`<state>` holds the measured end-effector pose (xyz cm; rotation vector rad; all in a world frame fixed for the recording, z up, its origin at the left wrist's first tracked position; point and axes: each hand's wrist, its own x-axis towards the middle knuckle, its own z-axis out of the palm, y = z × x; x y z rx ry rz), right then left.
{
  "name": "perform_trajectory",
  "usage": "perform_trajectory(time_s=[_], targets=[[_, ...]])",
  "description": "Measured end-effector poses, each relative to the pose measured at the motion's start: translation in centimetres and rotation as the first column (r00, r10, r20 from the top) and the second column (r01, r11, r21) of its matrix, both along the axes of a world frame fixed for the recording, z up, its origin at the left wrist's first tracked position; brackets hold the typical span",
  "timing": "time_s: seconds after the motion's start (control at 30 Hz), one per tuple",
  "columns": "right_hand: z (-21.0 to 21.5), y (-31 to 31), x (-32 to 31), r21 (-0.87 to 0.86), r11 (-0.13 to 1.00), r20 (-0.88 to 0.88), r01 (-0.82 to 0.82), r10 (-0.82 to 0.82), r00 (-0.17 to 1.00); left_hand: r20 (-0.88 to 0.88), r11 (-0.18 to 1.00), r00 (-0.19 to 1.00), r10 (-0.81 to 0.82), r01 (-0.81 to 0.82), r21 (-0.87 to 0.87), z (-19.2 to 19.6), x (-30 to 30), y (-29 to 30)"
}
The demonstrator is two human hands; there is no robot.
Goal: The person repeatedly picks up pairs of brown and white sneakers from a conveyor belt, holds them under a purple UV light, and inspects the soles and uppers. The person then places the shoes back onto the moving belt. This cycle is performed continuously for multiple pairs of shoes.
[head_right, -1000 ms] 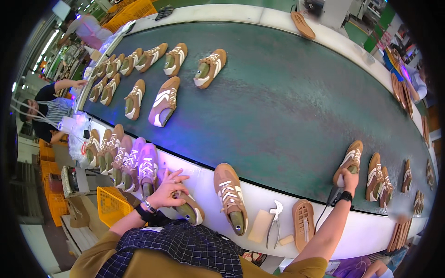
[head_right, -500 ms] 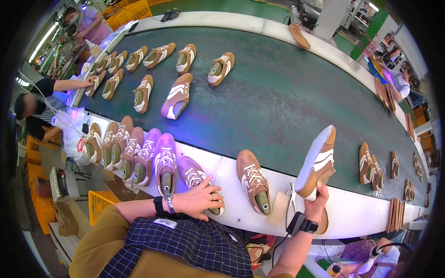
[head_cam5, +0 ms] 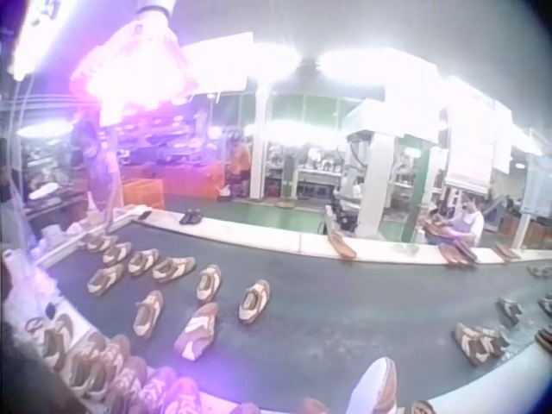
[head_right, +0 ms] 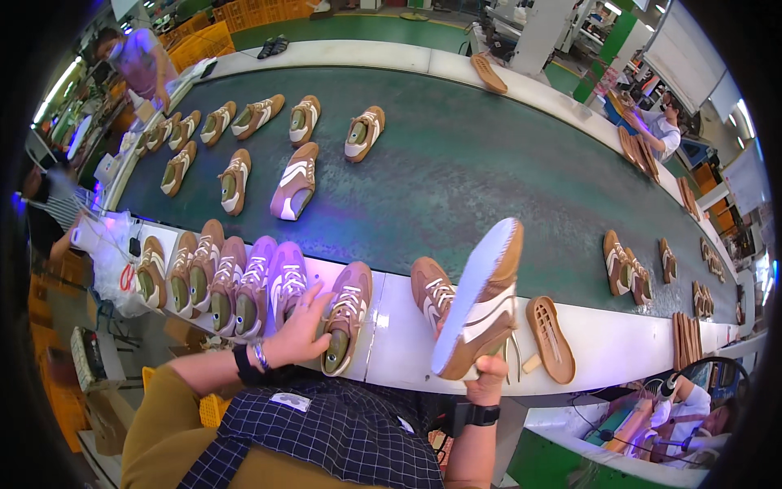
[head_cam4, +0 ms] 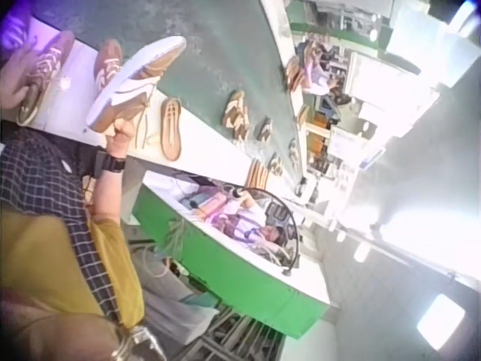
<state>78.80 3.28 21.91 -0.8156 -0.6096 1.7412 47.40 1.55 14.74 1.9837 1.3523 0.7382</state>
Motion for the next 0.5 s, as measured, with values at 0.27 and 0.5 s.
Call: perform_trajectory(time_s=[0.27, 0.5], targets=[[-3.6, -4.4, -1.5, -0.324, 0.945, 0.254, -0.033, 0.121, 0.96, 0.061, 0.923, 0.979, 0.193, -0.16, -0.35, -3.3, 2.5, -1.6], [-6.1, -4.6, -2.3, -0.221, 0.96, 0.045, -0.17, 0.184, 0.982, 0.147, 0.89, 0.955, 0.258, -0.176, -0.421, -3.2, 3.7, -0.8]])
